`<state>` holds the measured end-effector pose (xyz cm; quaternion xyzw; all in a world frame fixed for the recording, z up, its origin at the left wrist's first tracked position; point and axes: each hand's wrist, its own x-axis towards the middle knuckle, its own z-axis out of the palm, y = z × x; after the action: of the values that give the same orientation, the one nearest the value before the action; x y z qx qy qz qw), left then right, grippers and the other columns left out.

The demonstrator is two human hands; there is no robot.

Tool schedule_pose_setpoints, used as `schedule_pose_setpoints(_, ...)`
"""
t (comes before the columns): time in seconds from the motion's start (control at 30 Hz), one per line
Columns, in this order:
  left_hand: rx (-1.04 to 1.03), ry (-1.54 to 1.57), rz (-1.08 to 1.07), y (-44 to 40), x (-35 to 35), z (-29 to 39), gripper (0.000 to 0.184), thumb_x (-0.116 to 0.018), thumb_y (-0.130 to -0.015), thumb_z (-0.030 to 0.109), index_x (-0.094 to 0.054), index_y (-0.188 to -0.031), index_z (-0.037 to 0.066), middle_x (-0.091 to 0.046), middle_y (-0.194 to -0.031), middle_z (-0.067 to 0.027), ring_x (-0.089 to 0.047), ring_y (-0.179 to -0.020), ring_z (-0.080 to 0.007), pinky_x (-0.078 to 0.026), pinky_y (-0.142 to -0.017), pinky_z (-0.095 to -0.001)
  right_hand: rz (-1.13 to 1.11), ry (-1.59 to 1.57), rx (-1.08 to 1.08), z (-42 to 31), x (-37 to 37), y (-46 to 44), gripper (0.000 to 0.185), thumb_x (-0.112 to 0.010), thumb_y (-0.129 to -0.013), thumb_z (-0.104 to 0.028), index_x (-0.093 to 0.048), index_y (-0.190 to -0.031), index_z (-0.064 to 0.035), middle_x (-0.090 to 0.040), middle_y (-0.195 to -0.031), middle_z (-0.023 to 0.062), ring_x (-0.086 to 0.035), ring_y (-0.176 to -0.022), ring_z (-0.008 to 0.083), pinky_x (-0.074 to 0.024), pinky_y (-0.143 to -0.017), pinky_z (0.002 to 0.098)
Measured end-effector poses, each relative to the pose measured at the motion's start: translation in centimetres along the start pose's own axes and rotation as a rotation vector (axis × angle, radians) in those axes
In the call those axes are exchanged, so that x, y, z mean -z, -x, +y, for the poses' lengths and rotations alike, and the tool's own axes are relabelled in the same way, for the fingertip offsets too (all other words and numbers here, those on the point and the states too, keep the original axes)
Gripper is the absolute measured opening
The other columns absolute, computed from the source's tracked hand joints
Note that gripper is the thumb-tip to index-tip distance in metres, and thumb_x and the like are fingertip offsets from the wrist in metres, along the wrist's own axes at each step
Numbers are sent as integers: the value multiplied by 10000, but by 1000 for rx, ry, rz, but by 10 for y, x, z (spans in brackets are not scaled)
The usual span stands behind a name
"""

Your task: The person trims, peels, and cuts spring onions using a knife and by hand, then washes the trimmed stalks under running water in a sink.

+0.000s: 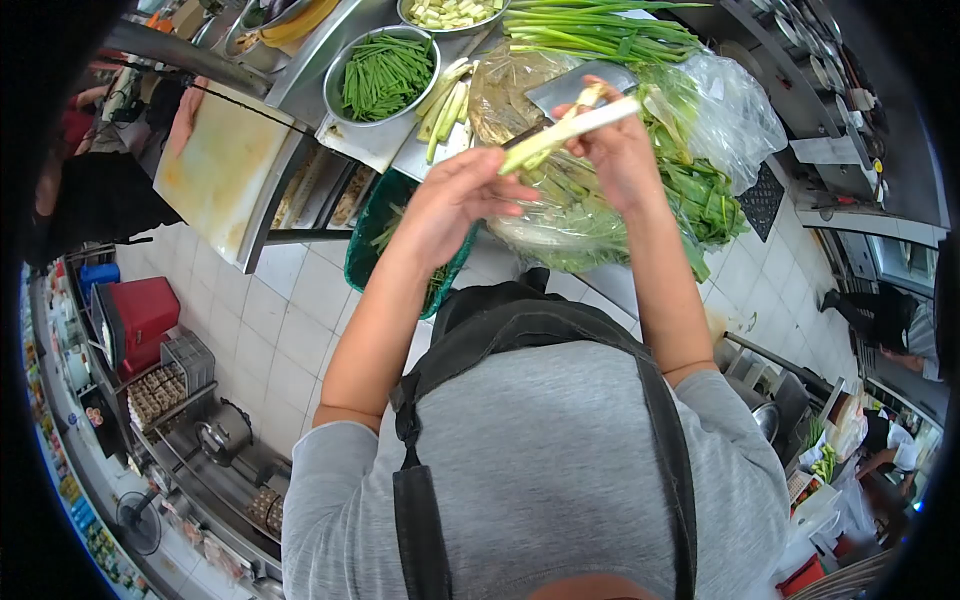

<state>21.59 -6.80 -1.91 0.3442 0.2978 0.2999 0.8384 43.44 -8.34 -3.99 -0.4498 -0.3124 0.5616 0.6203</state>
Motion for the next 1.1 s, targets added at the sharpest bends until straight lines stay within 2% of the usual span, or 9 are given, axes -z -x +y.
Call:
schedule_pose_setpoints(0.1,-181,-228,371,-9,39,-8,315,-618,-927,311,-657,-950,0,-690,-920,-97,-617,-717,-131,-476,-644,-238,50,76,52,-11,16,2,477,-485,-955,-56,-317,-1401,-42,-639,-1067,190,-538,-745,131,-463,-693,267)
schedule_pose_setpoints(0.23,-217,-639,663,-41,92,-20,328,-621,-919,344,-679,-988,29,-669,-840,-42,-573,-672,-117,-452,-625,-245,20,83,100,-21,9,10,537,-479,-954,-59,-250,-1440,-40,-637,-1072,181,-541,-776,133,-456,-724,276)
schedule_pose_setpoints(0.27,-219,-639,660,-45,99,-21,328,-621,-919,344,-679,-988,29,-669,-840,-42,-573,-672,-117,-452,-625,-245,21,85,104,-21,9,11,537,-479,-954,-59,-250,-1440,-40,-637,-1072,181,-541,-776,133,-456,-724,276)
schedule_pose_setpoints(0.43,-304,-1440,803,-38,88,-20,380,-693,-859,307,-632,-1133,50,-669,-842,-49,-588,-670,-136,-462,-604,-274,-24,209,125,-25,11,20,641,-475,-926,-16,-151,-1478,-48,-634,-1073,172,-572,-820,141,-463,-748,277)
schedule_pose_setpoints(0.47,-308,-1441,801,-32,71,-14,380,-693,-859,307,-632,-1133,50,-669,-842,-49,-588,-670,-136,-462,-604,-274,-24,210,129,-25,10,21,641,-475,-926,-16,-151,-1478,-48,-634,-1073,172,-572,-820,141,-463,-748,277)
schedule_pose_setpoints(0.6,-533,-908,208,-17,-20,-11,357,-735,-825,173,-630,-1138,38,-680,-844,-52,-574,-668,-107,-453,-585,-269,5,190,162,-20,5,29,616,-466,-902,21,-176,-1441,-46,-628,-1064,164,-580,-811,146,-468,-737,279)
schedule_pose_setpoints(0.7,-339,-938,154,-21,-43,-11,304,-709,-847,104,-638,-1121,-7,-677,-861,-26,-582,-729,-75,-469,-674,-220,-11,146,165,-19,7,32,537,-452,-888,40,-244,-1376,-42,-624,-1038,156,-577,-790,145,-466,-704,276)
schedule_pose_setpoints(0.83,-281,-732,98,-28,-49,-15,217,-723,-830,91,-670,-1005,-27,-674,-739,-35,-554,-614,-64,-432,-556,-238,39,166,154,-25,16,38,453,-432,-871,67,-310,-1295,-33,-618,-1017,150,-571,-763,145,-455,-661,271)
schedule_pose_setpoints(1.1,-153,-596,67,-32,-64,-21,216,-701,-861,121,-639,-1016,-16,-668,-727,-55,-568,-586,-62,-439,-516,-202,157,310,286,-21,35,34,419,-455,-843,107,-377,-1231,-31,-591,-898,65,-525,-713,57,-401,-576,197)
